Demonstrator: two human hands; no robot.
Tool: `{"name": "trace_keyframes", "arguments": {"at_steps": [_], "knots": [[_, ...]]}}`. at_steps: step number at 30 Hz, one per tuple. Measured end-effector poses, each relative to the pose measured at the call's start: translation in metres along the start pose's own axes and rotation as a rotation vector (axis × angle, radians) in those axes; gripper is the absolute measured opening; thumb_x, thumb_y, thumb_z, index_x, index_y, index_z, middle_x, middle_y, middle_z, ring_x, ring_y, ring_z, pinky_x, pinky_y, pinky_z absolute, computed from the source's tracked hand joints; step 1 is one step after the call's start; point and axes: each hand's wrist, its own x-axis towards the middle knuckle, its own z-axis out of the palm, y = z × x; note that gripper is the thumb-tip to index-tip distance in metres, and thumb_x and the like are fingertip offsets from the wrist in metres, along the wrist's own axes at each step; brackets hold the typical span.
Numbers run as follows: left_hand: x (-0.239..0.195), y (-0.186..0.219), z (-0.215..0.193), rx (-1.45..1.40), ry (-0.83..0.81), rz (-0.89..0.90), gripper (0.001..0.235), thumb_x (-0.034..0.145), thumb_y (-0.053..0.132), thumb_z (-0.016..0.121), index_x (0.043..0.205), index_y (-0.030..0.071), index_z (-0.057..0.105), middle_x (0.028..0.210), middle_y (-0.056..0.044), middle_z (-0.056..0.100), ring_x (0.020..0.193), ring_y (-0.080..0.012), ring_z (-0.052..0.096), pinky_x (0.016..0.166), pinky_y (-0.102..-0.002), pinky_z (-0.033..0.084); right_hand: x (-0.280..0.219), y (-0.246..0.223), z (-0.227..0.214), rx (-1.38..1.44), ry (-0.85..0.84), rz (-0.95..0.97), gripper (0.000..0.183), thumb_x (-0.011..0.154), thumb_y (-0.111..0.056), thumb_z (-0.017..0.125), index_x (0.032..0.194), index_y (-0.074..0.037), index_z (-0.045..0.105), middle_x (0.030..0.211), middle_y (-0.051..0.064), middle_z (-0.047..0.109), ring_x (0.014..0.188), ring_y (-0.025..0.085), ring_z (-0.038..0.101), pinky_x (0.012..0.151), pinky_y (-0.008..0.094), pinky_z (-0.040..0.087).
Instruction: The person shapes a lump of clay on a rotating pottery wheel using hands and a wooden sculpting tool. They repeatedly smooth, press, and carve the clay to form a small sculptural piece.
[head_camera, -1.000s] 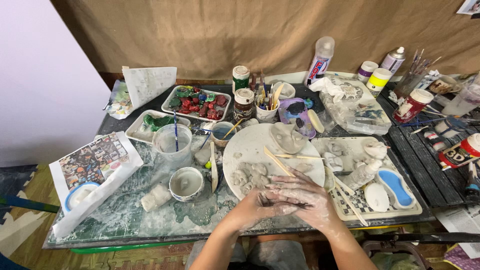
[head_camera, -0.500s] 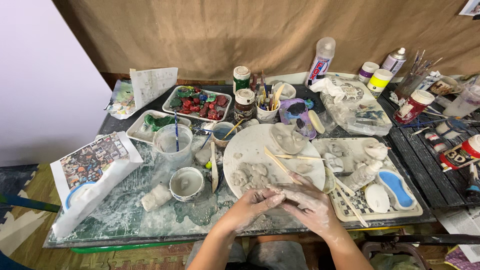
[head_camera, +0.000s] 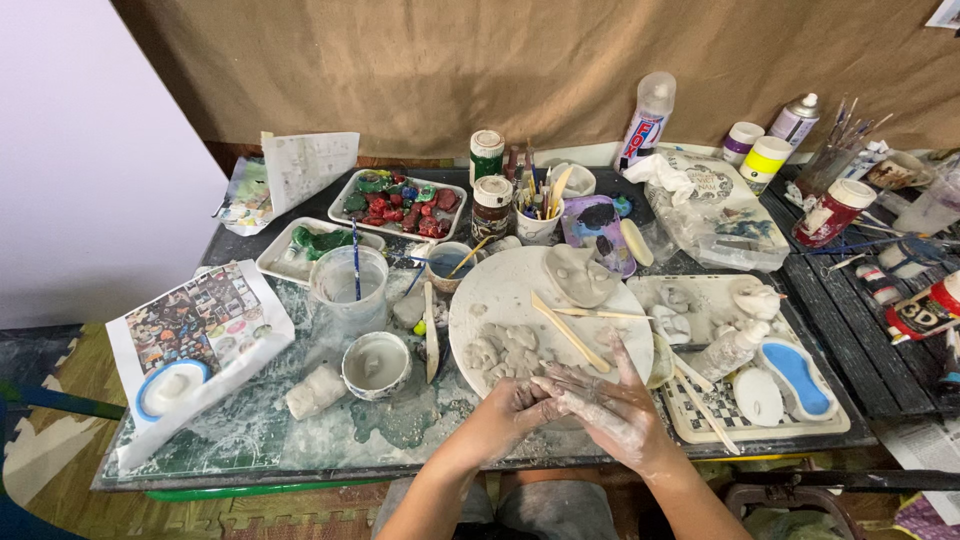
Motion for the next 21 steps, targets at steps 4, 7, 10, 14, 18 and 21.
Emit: {"name": "trace_keyframes", "arguments": {"at_steps": [4, 7, 10, 14, 18, 21], "knots": [[0.001, 0.002, -0.002, 0.068, -0.159, 0.061, 0.032, 0.101, 0.012, 0.071, 0.125, -0.009, 0.069, 0.115, -0.012, 0.076, 0.100, -0.0157, 0.067, 0.091, -0.032, 0.055, -0.002, 0.004, -0.001, -0.064, -0.021, -0.011, 0.064, 0.079, -0.006, 0.083, 0.136, -0.020, 0.057, 0.134, 0.004, 0.069, 0.132, 0.021, 0.062, 0.127, 0.061, 0.019], [-0.004, 0.006, -0.001, -0.015, -0.043, -0.003, 0.033, 0.096, 0.012, 0.072, 0.124, -0.006, 0.067, 0.114, -0.009, 0.077, 0.101, -0.0132, 0.070, 0.094, -0.028, 0.056, -0.001, 0.000, -0.006, -0.023, -0.096, 0.084, 0.076, 0.076, -0.008, 0.083, 0.142, -0.021, 0.047, 0.132, 0.005, 0.071, 0.137, 0.029, 0.055, 0.125, 0.062, 0.020], [-0.003, 0.005, 0.003, -0.178, -0.086, 0.001, 0.034, 0.093, 0.012, 0.068, 0.124, -0.001, 0.064, 0.115, -0.005, 0.075, 0.099, -0.0124, 0.071, 0.089, -0.030, 0.058, -0.003, 0.001, -0.003, 0.091, -0.058, 0.096, 0.082, 0.080, -0.005, 0.081, 0.148, -0.015, 0.035, 0.134, 0.005, 0.071, 0.141, 0.030, 0.054, 0.127, 0.061, 0.020], [-0.004, -0.006, 0.003, -0.007, -0.091, 0.194, 0.029, 0.103, 0.009, 0.065, 0.126, -0.009, 0.066, 0.115, -0.008, 0.074, 0.104, -0.0120, 0.067, 0.095, -0.028, 0.055, -0.013, -0.003, 0.009, 0.249, 0.148, 0.288, 0.077, 0.085, -0.002, 0.082, 0.146, -0.007, 0.035, 0.135, 0.010, 0.070, 0.143, 0.031, 0.055, 0.120, 0.050, 0.043], [-0.004, -0.011, 0.014, -0.079, 0.047, 0.152, 0.026, 0.100, 0.009, 0.062, 0.121, -0.005, 0.061, 0.113, -0.004, 0.073, 0.104, -0.0105, 0.067, 0.093, -0.029, 0.055, -0.009, -0.006, 0.010, 0.158, 0.123, 0.249, 0.070, 0.082, 0.000, 0.079, 0.139, -0.004, 0.038, 0.120, 0.005, 0.077, 0.140, 0.028, 0.056, 0.127, 0.052, 0.027], [-0.012, 0.005, 0.016, 0.133, 0.054, 0.193, 0.027, 0.102, 0.013, 0.060, 0.123, -0.003, 0.065, 0.110, -0.005, 0.074, 0.101, -0.0096, 0.064, 0.093, -0.029, 0.054, -0.005, -0.008, 0.005, 0.139, 0.106, 0.258, 0.066, 0.082, 0.001, 0.078, 0.136, -0.004, 0.040, 0.118, 0.005, 0.078, 0.139, 0.028, 0.057, 0.127, 0.052, 0.025]]}}
